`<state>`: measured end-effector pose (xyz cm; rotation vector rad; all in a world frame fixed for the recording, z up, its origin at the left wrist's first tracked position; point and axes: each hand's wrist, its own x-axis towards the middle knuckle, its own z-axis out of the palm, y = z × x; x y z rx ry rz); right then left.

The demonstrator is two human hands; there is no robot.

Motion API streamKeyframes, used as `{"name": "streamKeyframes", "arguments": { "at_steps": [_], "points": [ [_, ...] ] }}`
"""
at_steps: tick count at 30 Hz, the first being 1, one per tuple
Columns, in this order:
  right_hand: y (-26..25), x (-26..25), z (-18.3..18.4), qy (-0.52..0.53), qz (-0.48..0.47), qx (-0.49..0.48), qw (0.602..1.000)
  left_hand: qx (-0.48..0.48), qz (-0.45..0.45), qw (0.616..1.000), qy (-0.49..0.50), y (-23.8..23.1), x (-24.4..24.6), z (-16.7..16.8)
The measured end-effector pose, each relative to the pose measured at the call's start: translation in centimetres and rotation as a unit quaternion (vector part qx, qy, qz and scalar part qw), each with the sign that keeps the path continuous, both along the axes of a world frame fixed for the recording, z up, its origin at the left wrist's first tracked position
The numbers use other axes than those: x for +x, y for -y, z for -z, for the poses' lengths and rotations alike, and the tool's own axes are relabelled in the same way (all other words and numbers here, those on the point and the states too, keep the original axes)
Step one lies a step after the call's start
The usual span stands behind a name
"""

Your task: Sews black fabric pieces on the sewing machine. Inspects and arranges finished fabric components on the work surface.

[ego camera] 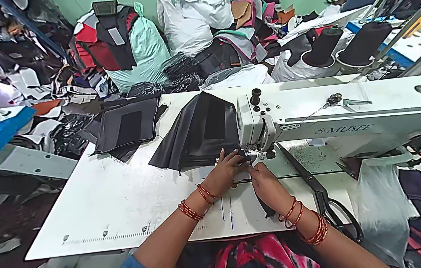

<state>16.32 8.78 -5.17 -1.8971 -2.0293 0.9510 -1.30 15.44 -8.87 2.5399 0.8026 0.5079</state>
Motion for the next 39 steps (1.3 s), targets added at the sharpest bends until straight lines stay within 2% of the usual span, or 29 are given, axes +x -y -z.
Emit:
{"name": "streamKeyframes", "arguments": {
  "at_steps": [4, 8, 12, 19, 31, 39],
  "points": [
    [-0.8, -0.5, -0.1, 0.020, 0.007, -0.005, 1.000, 0.021, -0.007, 0.999, 0.029, -1.2, 0.0, 0.7],
    [-1.5, -1.3, -0.4, 0.062, 0.015, -0.034, 0.997, 0.018, -0.016, 1.000, 0.016, -1.7, 0.1, 0.5],
    [-1.1, -1.3, -0.2, 0.068, 0.025, -0.024, 0.997, 0.015, -0.020, 1.000, 0.015, -1.4, 0.0, 0.6],
    [1.9, -1.7, 2.1, 0.064, 0.052, 0.107, 0.991, -0.032, 0.004, 0.999, -0.030, -0.8, -0.7, -0.7],
    [-1.7, -1.8, -0.6, 0.080, 0.024, -0.054, 0.995, -0.047, -0.025, 0.997, -0.053, -3.7, -0.1, -0.6],
    [-1.5, -2.3, -0.4, 0.094, 0.035, -0.032, 0.994, -0.042, -0.057, 0.995, -0.064, -5.0, 0.3, -0.2]
  ]
}}
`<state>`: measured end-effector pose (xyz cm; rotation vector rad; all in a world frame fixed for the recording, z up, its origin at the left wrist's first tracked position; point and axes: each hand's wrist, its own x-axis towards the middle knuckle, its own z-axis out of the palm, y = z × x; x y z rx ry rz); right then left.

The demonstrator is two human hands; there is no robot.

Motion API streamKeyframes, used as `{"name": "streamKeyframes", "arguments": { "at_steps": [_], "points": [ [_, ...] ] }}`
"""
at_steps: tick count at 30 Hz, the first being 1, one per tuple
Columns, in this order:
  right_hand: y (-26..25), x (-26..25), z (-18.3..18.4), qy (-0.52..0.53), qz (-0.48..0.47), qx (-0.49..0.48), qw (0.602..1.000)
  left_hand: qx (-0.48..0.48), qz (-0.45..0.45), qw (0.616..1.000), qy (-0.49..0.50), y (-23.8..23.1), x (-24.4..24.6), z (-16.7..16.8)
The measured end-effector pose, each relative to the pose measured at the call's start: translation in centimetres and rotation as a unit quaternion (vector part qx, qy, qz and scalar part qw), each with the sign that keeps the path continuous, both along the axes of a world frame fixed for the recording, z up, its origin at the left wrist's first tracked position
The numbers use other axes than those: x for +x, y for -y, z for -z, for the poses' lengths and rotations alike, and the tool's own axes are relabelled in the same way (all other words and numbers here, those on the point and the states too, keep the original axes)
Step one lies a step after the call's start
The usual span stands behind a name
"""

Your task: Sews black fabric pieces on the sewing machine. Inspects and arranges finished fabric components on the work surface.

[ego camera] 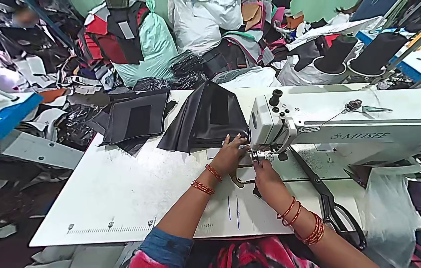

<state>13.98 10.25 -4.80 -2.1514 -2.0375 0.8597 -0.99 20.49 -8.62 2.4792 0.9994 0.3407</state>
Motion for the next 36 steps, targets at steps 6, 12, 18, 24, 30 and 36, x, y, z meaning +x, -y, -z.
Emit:
{"name": "streamKeyframes", "arguments": {
  "at_steps": [6, 12, 18, 24, 30, 36],
  "points": [
    [1.1, -0.4, 1.0, 0.012, 0.011, 0.053, 0.998, -0.033, -0.035, 0.998, -0.033, 0.0, 0.8, -0.3],
    [1.8, -0.5, 2.4, 0.015, 0.011, 0.134, 0.991, -0.004, -0.049, 0.999, -0.023, 0.6, 0.6, -0.9],
    [2.0, -0.3, 2.9, -0.002, 0.015, 0.141, 0.990, -0.005, -0.014, 0.999, -0.053, 0.8, 0.6, -0.8],
    [1.7, -0.2, 2.2, 0.024, -0.017, 0.105, 0.994, -0.052, -0.018, 0.994, -0.099, 0.5, 1.2, -1.5],
    [0.0, 1.5, 1.3, 0.012, -0.019, 0.079, 0.997, -0.057, -0.052, 0.991, -0.112, -0.1, 2.1, -2.1],
    [-3.4, 5.5, 2.2, 0.030, 0.008, 0.156, 0.987, -0.062, -0.085, 0.993, -0.061, -1.6, 3.5, -1.5]
  ]
}}
